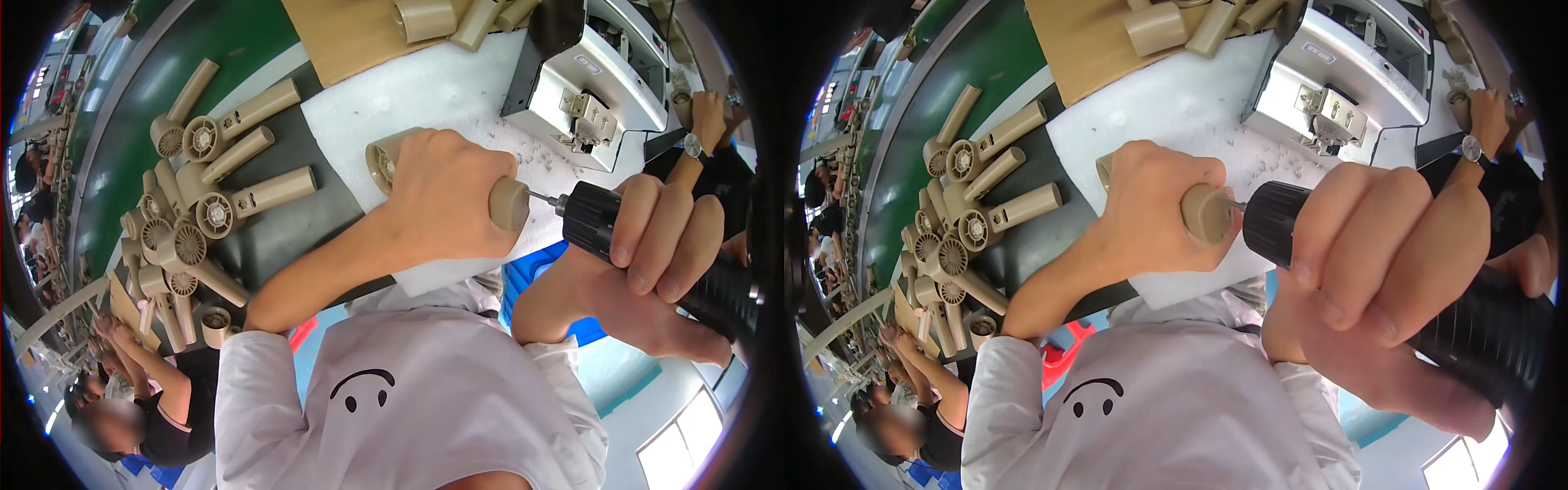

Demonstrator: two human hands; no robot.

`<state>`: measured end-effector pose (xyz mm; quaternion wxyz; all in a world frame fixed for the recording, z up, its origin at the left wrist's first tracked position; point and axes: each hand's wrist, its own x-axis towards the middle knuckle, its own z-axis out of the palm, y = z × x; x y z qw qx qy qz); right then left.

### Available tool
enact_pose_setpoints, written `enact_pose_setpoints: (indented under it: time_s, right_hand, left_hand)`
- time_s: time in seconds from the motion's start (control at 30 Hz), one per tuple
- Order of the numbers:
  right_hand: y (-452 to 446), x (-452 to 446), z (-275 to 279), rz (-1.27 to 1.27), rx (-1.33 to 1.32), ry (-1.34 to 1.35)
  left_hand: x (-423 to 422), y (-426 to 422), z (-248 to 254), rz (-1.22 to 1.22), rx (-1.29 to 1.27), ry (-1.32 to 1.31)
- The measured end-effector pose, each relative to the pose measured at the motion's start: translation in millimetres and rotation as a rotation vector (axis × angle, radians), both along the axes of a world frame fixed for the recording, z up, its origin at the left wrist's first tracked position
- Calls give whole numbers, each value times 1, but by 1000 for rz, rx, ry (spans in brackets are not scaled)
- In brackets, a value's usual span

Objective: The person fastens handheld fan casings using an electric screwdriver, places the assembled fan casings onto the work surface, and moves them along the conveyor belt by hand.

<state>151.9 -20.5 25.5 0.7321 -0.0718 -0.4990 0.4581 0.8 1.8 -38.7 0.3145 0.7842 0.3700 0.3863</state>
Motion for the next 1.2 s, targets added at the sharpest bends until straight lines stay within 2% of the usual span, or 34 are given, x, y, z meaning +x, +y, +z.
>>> enact_pose_setpoints:
  time_s: [0.1,0.23,0.33,0.4,0.43,0.5,0.53,0.67,0.73,0.77,0.83,0.87,0.9,0.97,1.07,1.13,1.2]
  right_hand:
    - [1,18,-3,-143,-84,-23]
    - [28,59,-4,-333,-138,-88]
    - [48,72,-27,-278,-46,-171]
    - [52,59,-33,-624,-195,-257]
    - [54,52,-33,-622,-195,-255]
    - [56,39,-29,-919,-214,-583]
    - [59,40,-32,-873,-143,-531]
    - [61,39,-34,-944,-156,-513]
    - [59,39,-26,-844,-395,-446]
    - [54,44,-26,-844,-391,-441]
    - [41,59,-29,-314,-439,-12]
    - [29,59,-26,-162,-350,11]
    - [17,42,-14,-321,-290,30]
    - [1,32,-4,-191,-172,63]
    - [-8,-5,4,-160,-123,156]
    - [-9,-27,4,59,-39,578]
    - [-13,-27,3,-7,-52,499]
  left_hand:
    - [-3,-2,2,-44,-21,0]
    - [-10,6,5,18,-25,-66]
    - [-12,11,5,9,-37,-93]
    - [-12,13,5,9,-41,-96]
    - [-13,13,6,6,-35,-88]
    - [-13,13,5,5,-40,-75]
    - [-12,13,3,11,-42,-82]
    - [-10,13,1,19,-44,-84]
    - [-10,14,4,24,-39,-74]
    - [-11,12,5,29,-43,-58]
    - [-9,10,5,37,-53,-57]
    - [-9,9,4,50,-69,-62]
    - [-8,9,3,62,-74,-57]
    - [-8,10,3,38,-25,-22]
    - [-7,8,4,36,-56,-9]
    - [-6,8,4,36,-42,-14]
    - [-7,8,3,45,-34,-16]
